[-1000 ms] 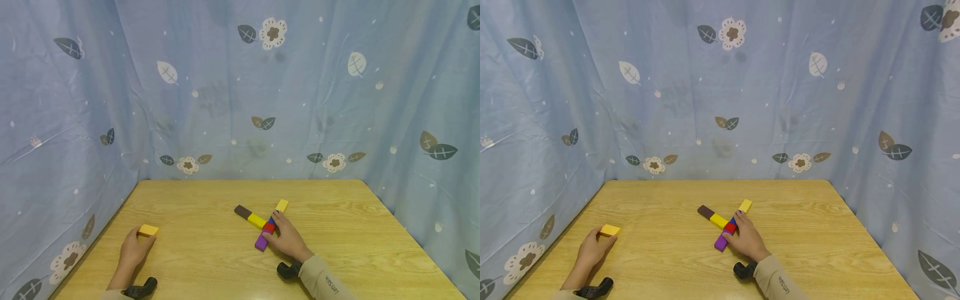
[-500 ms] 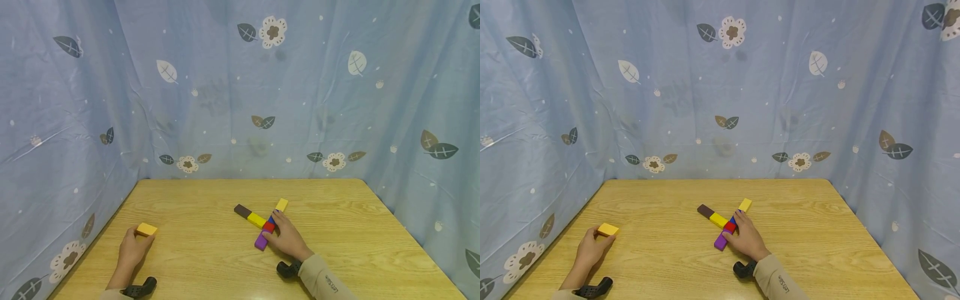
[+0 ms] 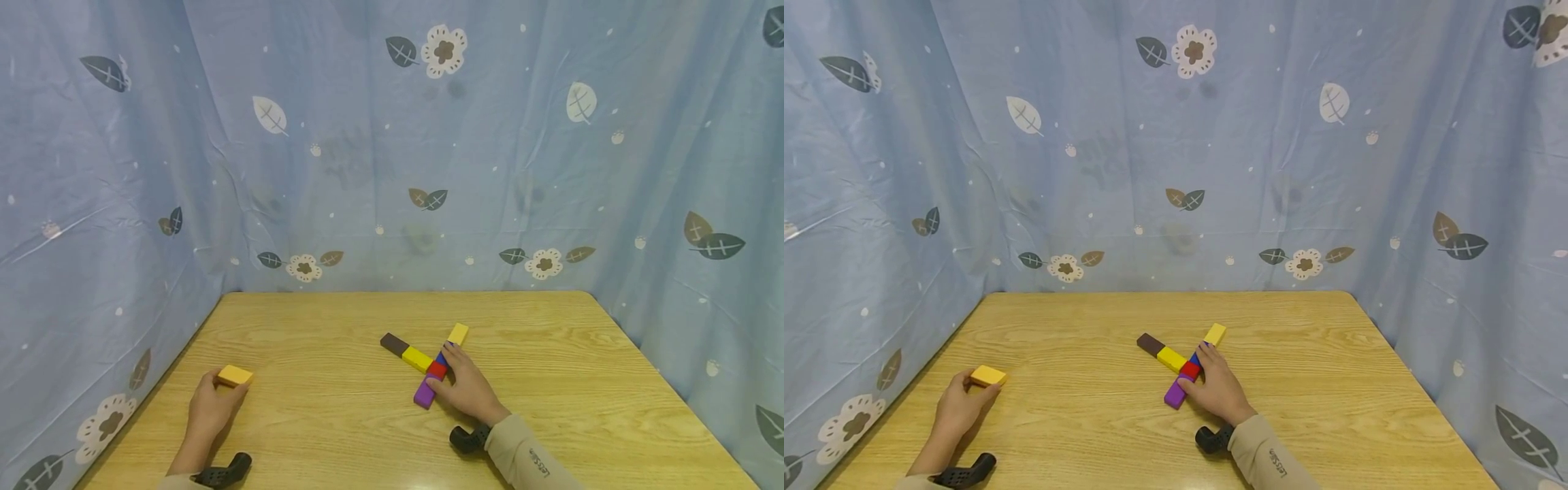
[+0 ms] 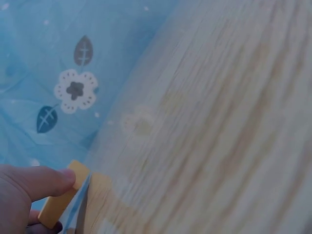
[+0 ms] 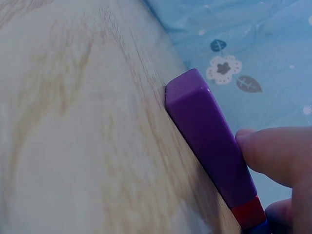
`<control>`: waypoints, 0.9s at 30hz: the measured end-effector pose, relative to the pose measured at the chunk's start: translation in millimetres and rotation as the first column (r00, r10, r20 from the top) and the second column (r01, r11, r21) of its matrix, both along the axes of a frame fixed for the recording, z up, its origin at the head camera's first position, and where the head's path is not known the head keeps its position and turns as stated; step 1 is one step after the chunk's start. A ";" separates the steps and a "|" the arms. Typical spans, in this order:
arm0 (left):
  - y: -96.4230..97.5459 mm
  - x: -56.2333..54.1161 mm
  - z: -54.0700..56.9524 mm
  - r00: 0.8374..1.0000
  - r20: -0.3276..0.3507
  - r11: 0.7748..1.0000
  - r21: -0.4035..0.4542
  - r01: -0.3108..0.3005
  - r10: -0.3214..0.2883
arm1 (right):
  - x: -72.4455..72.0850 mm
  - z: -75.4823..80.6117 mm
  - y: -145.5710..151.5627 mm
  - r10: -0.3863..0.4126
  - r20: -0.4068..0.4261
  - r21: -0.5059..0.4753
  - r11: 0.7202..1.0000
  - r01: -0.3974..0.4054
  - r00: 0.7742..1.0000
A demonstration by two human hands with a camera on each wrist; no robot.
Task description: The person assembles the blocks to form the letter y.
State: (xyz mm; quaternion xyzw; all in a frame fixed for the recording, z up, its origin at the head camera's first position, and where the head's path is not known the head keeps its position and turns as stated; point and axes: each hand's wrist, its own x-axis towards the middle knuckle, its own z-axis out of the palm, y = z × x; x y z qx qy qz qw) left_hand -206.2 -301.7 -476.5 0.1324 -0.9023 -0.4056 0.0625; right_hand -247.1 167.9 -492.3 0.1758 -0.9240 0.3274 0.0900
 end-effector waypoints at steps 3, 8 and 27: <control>-1.1 -0.2 -0.5 1.000 -0.004 1.000 0.006 0.000 0.000 | -0.1 0.1 0.1 -0.001 -0.003 0.003 1.000 0.001 1.000; -1.6 -0.7 -1.0 1.000 -0.012 1.000 0.013 -0.005 0.005 | 0.0 1.3 -0.2 -0.002 -0.008 0.003 1.000 0.002 1.000; 7.4 -1.1 8.1 0.994 -0.090 0.987 0.139 0.081 -0.068 | 0.8 1.7 -0.4 -0.005 -0.006 0.004 1.000 0.005 1.000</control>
